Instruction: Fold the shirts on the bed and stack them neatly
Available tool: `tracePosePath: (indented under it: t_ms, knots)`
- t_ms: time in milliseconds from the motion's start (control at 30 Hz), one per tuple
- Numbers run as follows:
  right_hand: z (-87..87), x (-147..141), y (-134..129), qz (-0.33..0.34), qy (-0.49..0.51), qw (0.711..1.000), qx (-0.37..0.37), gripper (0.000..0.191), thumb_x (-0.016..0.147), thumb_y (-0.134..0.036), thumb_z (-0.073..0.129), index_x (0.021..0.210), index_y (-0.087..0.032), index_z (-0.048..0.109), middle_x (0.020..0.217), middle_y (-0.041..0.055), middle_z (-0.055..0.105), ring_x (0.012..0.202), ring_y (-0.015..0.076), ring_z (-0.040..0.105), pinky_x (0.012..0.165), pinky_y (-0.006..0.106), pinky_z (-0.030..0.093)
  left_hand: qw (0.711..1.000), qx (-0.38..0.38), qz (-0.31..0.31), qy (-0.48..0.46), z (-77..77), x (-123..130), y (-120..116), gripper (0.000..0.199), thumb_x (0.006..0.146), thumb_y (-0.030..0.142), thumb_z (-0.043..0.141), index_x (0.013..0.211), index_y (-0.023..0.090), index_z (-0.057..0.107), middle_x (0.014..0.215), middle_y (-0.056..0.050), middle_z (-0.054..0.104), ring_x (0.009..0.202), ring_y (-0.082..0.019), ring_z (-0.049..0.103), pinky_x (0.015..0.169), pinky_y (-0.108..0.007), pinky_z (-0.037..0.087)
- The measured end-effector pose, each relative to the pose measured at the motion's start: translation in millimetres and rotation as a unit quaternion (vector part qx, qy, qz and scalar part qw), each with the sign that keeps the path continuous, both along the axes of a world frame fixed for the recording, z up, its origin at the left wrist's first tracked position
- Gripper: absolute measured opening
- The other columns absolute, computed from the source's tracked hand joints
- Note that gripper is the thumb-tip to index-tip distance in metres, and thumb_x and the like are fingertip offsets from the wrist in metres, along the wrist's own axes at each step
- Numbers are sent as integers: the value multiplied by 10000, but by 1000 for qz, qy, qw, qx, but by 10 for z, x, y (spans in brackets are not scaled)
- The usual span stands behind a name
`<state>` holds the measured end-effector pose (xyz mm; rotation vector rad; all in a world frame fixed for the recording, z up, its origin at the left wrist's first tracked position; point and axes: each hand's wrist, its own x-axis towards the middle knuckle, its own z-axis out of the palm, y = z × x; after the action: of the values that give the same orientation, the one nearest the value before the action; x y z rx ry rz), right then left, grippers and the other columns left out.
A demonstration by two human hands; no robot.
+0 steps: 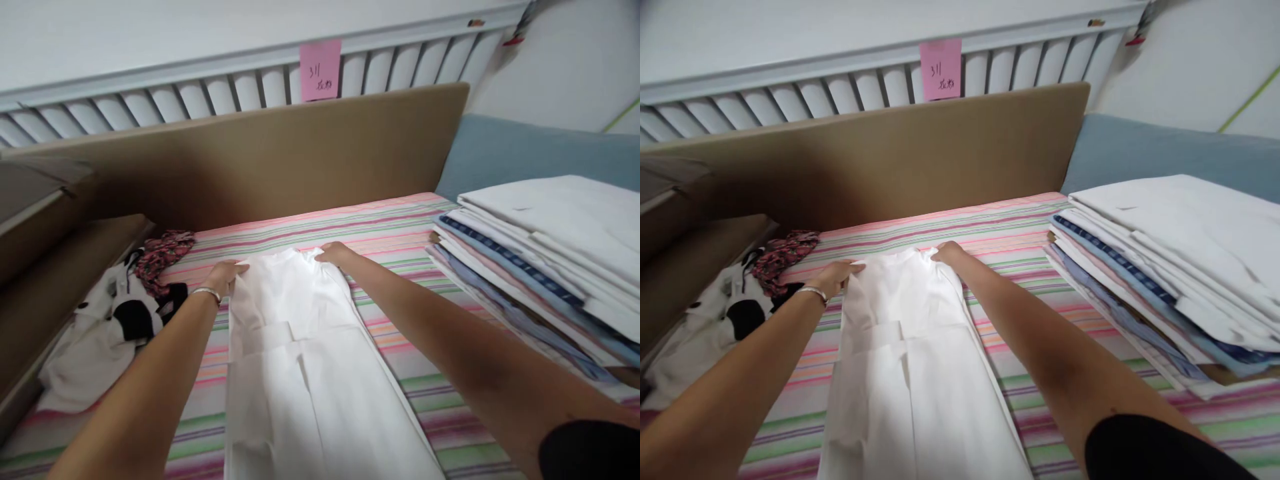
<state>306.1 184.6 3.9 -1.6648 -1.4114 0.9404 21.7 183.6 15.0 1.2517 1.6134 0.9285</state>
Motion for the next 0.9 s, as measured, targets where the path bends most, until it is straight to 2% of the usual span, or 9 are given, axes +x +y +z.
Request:
tracePosePath:
  t_ms: [133, 233, 300, 400, 467, 533, 633, 800, 900]
  knots:
    - [453, -38, -626, 72, -40, 995, 50, 173, 697, -175, 629, 855, -168, 699, 834, -18, 684, 868, 189, 618, 831, 315, 457, 998, 56, -24, 10, 435, -30, -480, 320, 642, 367, 695, 789, 85, 656, 608, -7, 612, 567, -138, 570, 590, -262, 443]
    - [573, 118, -1419, 149, -124, 965, 176, 195, 768, -220, 563, 910, -220, 697, 958, -2, 681, 954, 196, 590, 886, 323, 434, 978, 181, -50, 86, 580, -230, -1203, 255, 670, 375, 664, 768, 140, 682, 711, -19, 650, 700, -166, 592, 688, -279, 463]
    - [428, 272, -1981, 190, -182, 939, 222, 209, 800, -223, 508, 891, -236, 695, 962, 22, 682, 976, 206, 581, 915, 354, 418, 941, 279, -87, 170, 440, -392, -1792, 229, 692, 409, 648, 787, 206, 696, 835, -40, 682, 833, -207, 605, 775, -330, 482]
    - [-22, 461, -2636, 218, -239, 921, 216, 263, 784, -147, 474, 863, -274, 691, 1057, 31, 664, 1069, 215, 545, 967, 396, 382, 900, 326, -162, 240, -77, -546, -2588, 126, 761, 348, 594, 781, 297, 708, 956, -42, 698, 958, -217, 602, 838, -368, 493]
    - [-315, 519, -2872, 218, -260, 920, 196, 296, 774, -109, 462, 870, -275, 687, 1127, 38, 639, 1116, 218, 520, 971, 410, 381, 884, 328, -181, 280, -446, -564, -2937, 126, 776, 324, 586, 803, 326, 709, 973, -30, 704, 956, -208, 612, 802, -352, 516]
    - [-492, 529, -2958, 209, -268, 922, 184, 312, 767, -90, 456, 892, -266, 683, 1174, 46, 618, 1141, 220, 505, 972, 421, 382, 881, 307, -179, 313, -687, -545, -3110, 128, 788, 319, 581, 810, 331, 707, 1009, -23, 697, 970, -208, 610, 813, -359, 518]
    - [-498, 503, -2948, 199, -269, 925, 178, 325, 755, -75, 450, 898, -256, 679, 1189, 47, 610, 1141, 216, 508, 973, 427, 386, 882, 296, -158, 332, -748, -511, -3144, 132, 795, 308, 572, 828, 301, 699, 1047, -32, 681, 1014, -222, 591, 874, -394, 497]
    - [-216, 368, -3092, 189, -319, 916, 150, 403, 742, -72, 466, 1057, -242, 652, 1296, 78, 538, 1213, 236, 454, 1008, 442, 356, 887, 314, -73, 330, -600, -397, -3261, 294, 800, 200, 473, 1048, 222, 629, 1146, -90, 627, 1078, -234, 559, 921, -437, 477]
    - [-174, 196, -3292, 220, -338, 900, 164, 444, 760, -106, 509, 1161, -272, 599, 1371, 68, 467, 1264, 247, 398, 1045, 465, 303, 876, 305, -139, 346, -622, -180, -3478, 489, 720, 115, 481, 1185, 240, 562, 1243, -84, 576, 1145, -239, 520, 948, -441, 462]
